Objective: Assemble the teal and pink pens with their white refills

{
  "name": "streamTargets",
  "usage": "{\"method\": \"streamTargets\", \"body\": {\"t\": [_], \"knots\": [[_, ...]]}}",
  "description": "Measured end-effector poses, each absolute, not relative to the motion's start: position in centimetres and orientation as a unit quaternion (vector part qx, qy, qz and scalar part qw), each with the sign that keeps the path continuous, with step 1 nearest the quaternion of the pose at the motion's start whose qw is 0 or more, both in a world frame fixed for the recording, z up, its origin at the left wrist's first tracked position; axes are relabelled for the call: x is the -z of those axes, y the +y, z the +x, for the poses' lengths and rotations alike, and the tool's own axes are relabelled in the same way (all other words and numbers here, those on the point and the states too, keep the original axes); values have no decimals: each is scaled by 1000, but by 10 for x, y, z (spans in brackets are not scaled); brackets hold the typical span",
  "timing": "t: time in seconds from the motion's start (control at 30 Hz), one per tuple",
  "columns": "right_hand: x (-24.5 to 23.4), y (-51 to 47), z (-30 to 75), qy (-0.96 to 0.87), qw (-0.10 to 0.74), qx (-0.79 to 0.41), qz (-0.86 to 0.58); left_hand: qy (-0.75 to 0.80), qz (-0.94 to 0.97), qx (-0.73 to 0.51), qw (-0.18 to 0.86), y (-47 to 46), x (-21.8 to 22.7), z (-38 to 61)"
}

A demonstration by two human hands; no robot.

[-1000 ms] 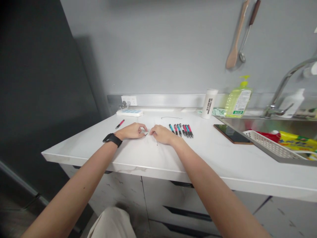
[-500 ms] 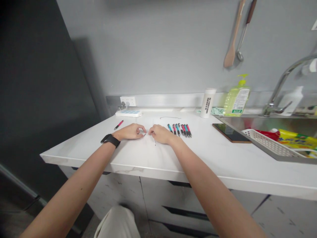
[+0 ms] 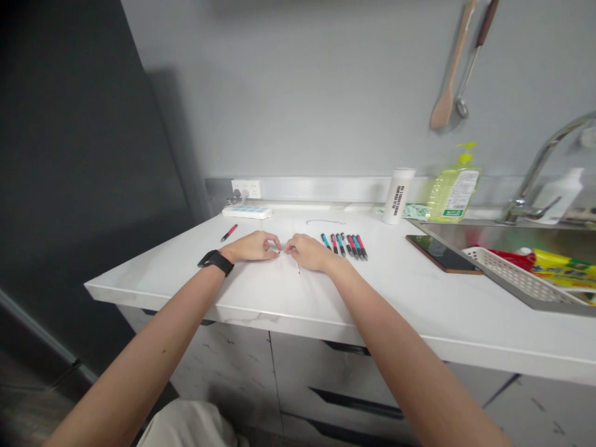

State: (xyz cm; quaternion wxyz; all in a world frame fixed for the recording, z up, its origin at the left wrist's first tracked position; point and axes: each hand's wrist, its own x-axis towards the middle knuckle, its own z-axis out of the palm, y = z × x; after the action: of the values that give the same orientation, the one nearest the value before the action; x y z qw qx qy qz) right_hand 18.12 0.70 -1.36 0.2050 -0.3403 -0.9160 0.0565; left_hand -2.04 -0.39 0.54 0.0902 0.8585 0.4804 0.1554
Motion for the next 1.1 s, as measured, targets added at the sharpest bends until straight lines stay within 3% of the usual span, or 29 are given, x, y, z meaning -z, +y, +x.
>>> {"method": "streamTargets", "body": {"t": [0.13, 0.3, 0.6, 1.1], "knots": [[15, 8, 182, -914, 203, -62, -346, 539, 820, -178, 76, 3, -2, -24], [16, 9, 181, -916, 197, -59, -345, 628, 763, -156, -13, 15, 3, -33], [16, 4, 175, -935, 198, -48, -289, 592, 794, -133, 31, 14, 5, -32], [13, 4, 175, -926, 198, -40, -320, 576, 801, -153, 53, 10, 2, -27]]}}
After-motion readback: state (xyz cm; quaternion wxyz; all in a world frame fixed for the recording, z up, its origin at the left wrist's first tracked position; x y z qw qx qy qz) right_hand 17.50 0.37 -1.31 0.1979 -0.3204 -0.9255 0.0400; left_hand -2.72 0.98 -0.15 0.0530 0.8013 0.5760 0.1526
